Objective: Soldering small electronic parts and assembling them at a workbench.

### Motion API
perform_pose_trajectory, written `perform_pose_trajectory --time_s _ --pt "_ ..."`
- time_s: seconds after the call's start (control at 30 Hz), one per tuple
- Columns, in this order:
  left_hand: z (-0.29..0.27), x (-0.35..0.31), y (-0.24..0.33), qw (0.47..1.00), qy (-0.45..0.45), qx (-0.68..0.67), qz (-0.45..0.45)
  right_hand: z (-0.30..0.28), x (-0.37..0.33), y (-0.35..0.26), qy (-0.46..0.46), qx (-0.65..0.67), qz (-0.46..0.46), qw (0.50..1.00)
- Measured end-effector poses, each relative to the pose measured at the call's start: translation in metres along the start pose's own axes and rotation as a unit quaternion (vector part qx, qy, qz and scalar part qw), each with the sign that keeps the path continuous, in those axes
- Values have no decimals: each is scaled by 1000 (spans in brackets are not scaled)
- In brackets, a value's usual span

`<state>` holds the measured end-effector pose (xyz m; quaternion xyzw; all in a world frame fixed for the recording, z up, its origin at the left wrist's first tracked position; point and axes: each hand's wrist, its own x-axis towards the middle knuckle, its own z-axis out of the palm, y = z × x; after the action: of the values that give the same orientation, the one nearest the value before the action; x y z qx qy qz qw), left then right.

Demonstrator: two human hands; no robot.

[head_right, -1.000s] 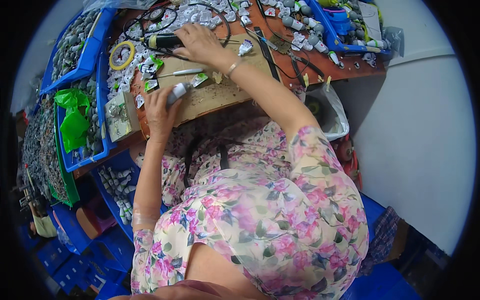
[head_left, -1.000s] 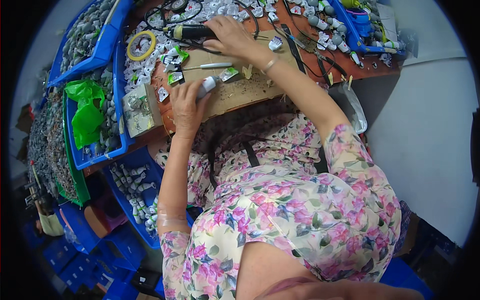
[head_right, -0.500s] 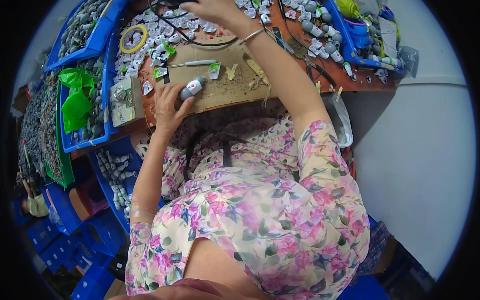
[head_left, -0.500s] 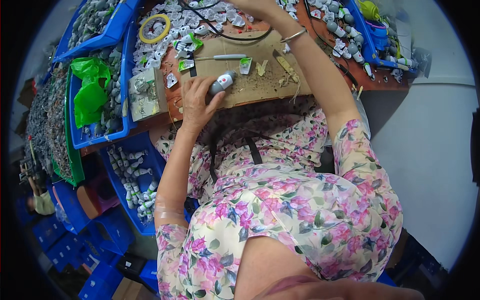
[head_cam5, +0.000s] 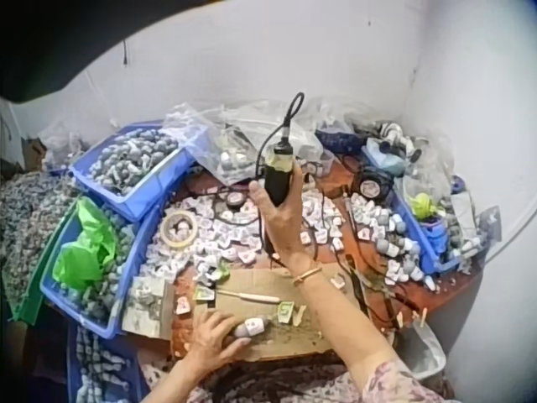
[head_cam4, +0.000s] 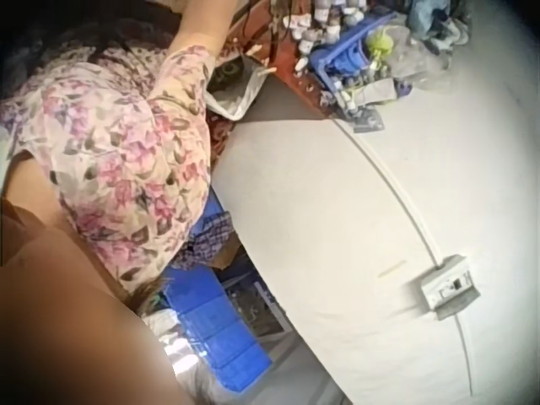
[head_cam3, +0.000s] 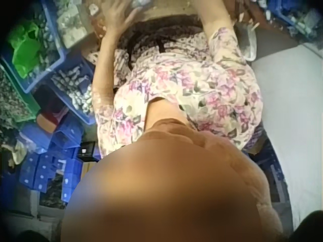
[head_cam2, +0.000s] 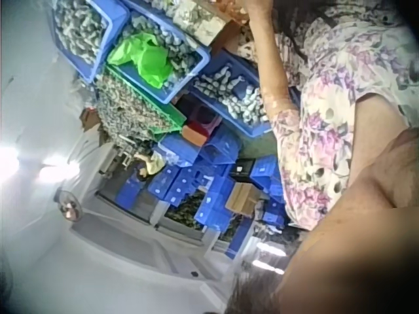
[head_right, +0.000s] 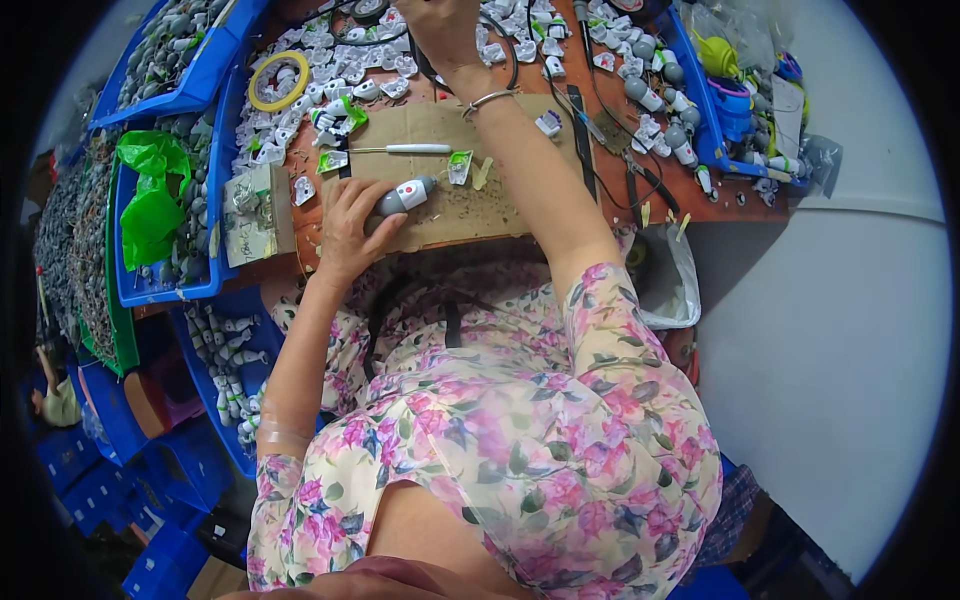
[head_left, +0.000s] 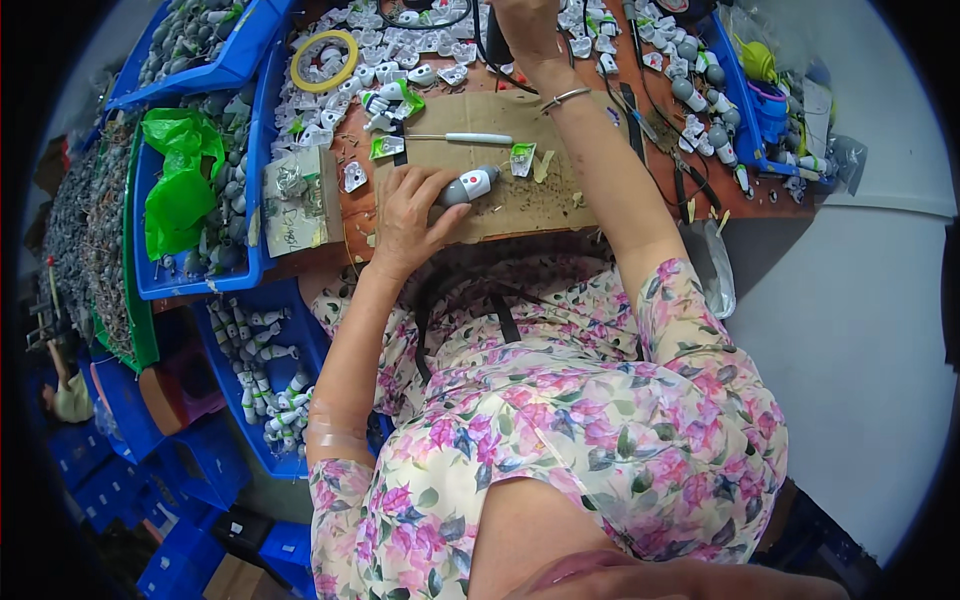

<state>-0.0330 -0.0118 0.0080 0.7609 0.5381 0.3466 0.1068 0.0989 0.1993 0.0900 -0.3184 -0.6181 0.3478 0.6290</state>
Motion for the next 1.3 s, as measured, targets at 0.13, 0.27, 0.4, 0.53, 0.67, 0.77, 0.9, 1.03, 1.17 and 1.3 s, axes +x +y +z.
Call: perform_pose_trajectory --time_s 0.13,0.27,0.4,0.53,0.67,0.77,0.9,1.03,1.17,1.3 --pt "0 -1 0 1000 1 -6 -10 4 2 25 -26 47 72 996" --pt "-1 -3 -2 1000 1 -10 -21 20 0 13 -13 102 -42 994" --pt "-2 -5 -3 999 -5 -11 -32 33 2 -5 -18 67 -152 986" --pt "-1 -3 -2 999 -9 -19 -31 30 8 47 -61 71 -152 984" --pt "-3 -3 -2 999 -1 -21 -26 27 8 37 -51 86 -150 984" --pt "-6 -3 -1 999 -4 -38 -35 23 6 17 -43 98 -149 983" --pt "0 7 -13 993 86 -65 -58 22 -11 -28 -34 138 -101 985" --pt "2 26 -17 983 161 -37 -76 24 -29 -75 -66 192 -20 979" --pt "6 33 -20 983 169 -20 -74 26 -40 -85 -79 172 -86 978" --pt "11 32 -22 979 174 -42 -93 28 -49 -88 -66 169 -40 983"
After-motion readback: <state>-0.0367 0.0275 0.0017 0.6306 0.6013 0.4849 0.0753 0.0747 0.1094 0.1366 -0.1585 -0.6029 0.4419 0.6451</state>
